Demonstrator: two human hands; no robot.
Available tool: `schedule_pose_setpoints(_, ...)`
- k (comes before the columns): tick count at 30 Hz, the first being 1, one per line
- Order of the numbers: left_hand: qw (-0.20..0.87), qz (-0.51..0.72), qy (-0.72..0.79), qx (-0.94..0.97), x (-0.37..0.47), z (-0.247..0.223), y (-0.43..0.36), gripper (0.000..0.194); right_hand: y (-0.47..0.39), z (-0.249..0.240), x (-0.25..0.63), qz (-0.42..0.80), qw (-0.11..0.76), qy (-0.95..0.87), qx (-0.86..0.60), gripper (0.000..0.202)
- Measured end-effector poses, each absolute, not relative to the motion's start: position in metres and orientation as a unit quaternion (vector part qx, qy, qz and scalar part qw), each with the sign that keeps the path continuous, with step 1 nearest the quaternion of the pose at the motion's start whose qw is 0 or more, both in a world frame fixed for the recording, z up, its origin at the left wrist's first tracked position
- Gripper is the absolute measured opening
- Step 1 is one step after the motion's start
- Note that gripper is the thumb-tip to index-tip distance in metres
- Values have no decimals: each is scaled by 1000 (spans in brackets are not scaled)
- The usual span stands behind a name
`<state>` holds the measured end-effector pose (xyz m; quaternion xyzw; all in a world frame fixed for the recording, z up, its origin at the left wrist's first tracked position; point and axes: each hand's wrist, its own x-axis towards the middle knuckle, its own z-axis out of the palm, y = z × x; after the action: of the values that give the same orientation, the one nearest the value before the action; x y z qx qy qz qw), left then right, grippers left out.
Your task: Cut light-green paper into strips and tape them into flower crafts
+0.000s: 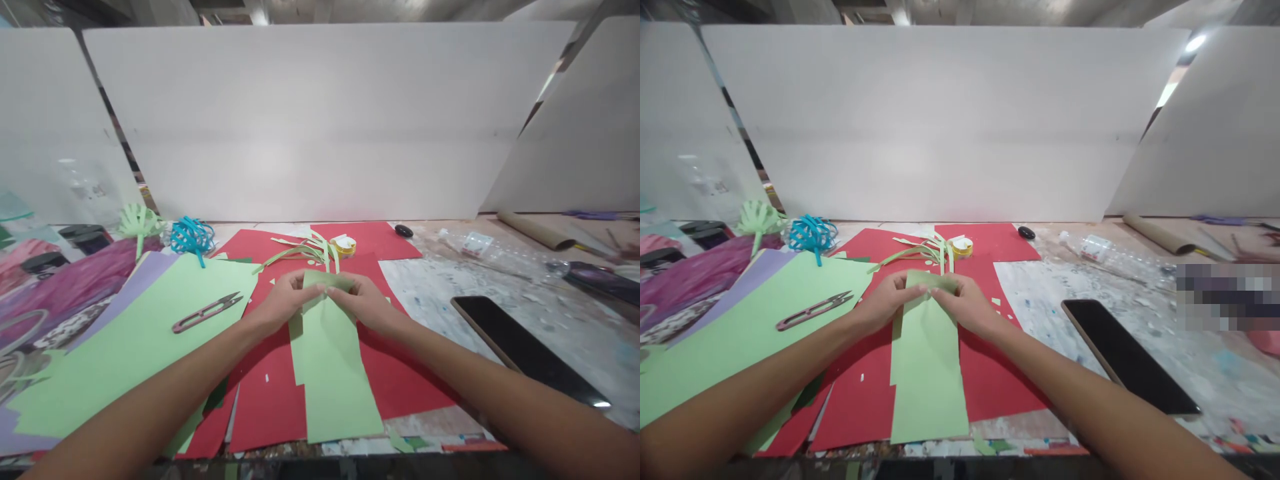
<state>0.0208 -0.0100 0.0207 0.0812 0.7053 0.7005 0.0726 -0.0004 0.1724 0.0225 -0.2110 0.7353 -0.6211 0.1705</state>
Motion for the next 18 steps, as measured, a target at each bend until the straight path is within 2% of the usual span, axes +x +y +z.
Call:
schedule_pose_setpoints(4, 146, 656, 735, 84, 25, 15, -9, 34, 177, 15, 3, -671, 144, 706, -173, 34)
schedule_pose_setpoints(8, 137, 666, 729, 77, 26, 16, -8, 35, 179, 15, 1, -714, 127, 672, -152, 34)
schedule_pose_setpoints(12, 68, 675, 733, 50, 28, 20, -7, 36, 177, 11, 2, -697, 172, 676, -167, 30)
schedule_pose_setpoints(15, 113, 680, 722, 55, 30, 21, -8, 38, 175, 8, 3, -696, 182, 674, -168, 32)
schedule_pose_setpoints(18, 124, 691, 710, 63, 27, 24, -12, 38, 176, 10, 0, -706, 149, 676, -148, 37)
